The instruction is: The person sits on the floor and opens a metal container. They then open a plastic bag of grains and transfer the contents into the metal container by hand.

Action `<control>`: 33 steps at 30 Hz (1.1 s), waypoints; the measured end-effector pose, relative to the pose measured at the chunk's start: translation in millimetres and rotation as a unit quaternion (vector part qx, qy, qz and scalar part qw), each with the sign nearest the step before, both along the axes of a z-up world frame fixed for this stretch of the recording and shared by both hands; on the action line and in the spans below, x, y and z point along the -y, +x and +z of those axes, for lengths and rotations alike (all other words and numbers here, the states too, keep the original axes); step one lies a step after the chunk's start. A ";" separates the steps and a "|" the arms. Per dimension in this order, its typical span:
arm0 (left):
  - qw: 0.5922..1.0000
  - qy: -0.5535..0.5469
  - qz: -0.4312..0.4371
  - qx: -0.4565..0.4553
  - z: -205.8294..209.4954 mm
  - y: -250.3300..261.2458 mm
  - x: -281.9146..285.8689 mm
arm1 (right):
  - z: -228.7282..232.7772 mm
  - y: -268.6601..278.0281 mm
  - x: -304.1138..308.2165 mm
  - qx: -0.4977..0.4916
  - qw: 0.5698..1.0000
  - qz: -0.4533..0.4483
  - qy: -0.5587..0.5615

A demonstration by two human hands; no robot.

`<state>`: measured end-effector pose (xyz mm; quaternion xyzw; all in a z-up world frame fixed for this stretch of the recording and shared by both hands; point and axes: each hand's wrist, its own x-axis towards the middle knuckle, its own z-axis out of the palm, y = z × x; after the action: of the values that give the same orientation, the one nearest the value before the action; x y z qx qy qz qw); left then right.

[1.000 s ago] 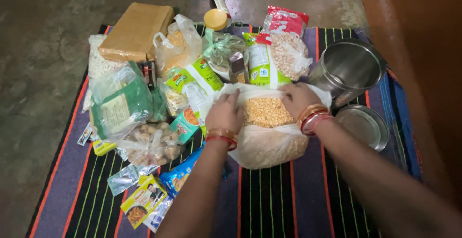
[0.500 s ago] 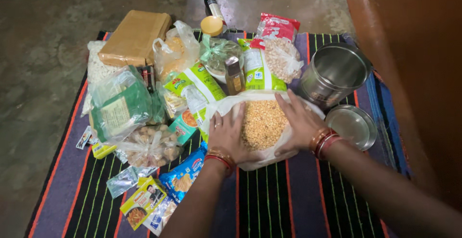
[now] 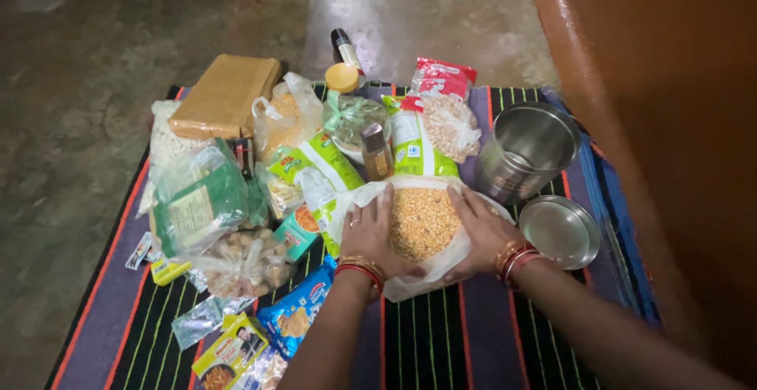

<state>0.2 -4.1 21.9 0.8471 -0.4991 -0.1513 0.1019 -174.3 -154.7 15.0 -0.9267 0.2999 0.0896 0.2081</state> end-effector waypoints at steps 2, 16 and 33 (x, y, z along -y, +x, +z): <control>0.999 -0.049 0.012 -0.004 0.5 -4.4 4.8 | 5.8 -3.8 -1.6 -0.024 1.000 -0.010 0.005; 0.959 -0.276 0.054 0.019 -34.3 -44.9 31.1 | 25.1 -31.7 8.9 0.236 0.959 -0.064 -0.142; 0.940 -0.325 0.088 0.063 -52.2 -82.3 45.8 | 30.3 -37.0 55.8 0.240 0.933 -0.093 -0.250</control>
<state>-82.2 -49.9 -30.3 0.8166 -0.4497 0.0826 0.3524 -211.2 -210.5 45.3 -0.9106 0.3387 -0.2330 0.0425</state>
